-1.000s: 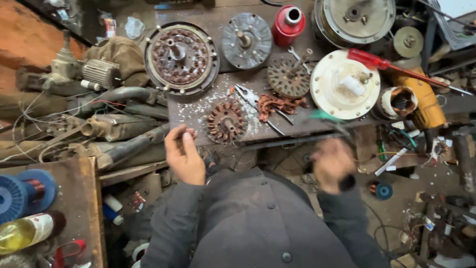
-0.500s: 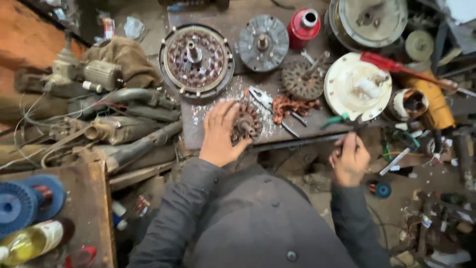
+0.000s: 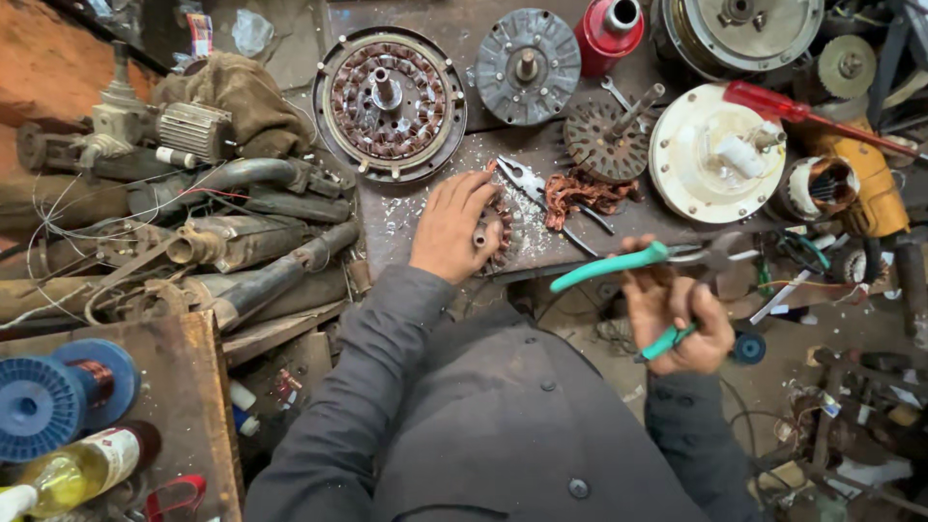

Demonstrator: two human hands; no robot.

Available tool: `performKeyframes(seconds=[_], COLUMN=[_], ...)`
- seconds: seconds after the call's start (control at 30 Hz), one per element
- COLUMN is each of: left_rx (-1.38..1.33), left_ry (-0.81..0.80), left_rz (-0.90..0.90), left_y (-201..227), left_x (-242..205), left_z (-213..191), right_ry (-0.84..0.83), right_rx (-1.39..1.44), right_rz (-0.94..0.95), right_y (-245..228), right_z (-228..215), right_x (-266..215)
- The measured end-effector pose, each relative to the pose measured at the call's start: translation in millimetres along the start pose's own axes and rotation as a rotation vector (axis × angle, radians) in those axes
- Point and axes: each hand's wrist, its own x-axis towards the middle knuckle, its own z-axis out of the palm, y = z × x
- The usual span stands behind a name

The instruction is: The person uses pliers to pull and cut copper windings from a motor stator core on a cluttered workbench. They repeatedly grip, twist, and extract copper strands, accumulating a pile of removed copper wire on the table.

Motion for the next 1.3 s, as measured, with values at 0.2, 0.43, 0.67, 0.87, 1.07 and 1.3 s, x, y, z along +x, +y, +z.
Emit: performKeyframes(seconds=[0.2, 0.43, 0.67, 0.87, 1.07, 1.3], left_rx=[-0.093, -0.127, -0.148, -0.081, -0.020, -0.001], left_ry=[0.008, -0.001, -0.017, -0.039, -0.068, -0.145], left_rz=[-0.005, -0.001, 0.012, 0.015, -0.002, -0.033], left_y=[-7.8, -15.3, -16.6, -15.3, -11.2, -3.4], left_x=[2.3, 3.6, 4.4, 6.5, 12.4, 17.1], left_z=[-1.5, -2.4, -4.0, 0.3, 1.6, -3.6], right_ry=[0.078, 0.081, 0.320, -0.082, -0.171, -0.259], right_rx=[0.198, 0.104, -1.025, -2.019, -2.309, -2.213], right_rz=[0.126, 0.186, 0.394, -0.078, -0.066, 0.164], right_y=[25.6, 51.2, 79.4, 80.0, 73.4, 71.7], right_z=[17.2, 18.7, -4.5, 27.0, 56.9, 36.2], right_x=[-2.8, -3.0, -18.7, -7.0, 5.3, 14.3])
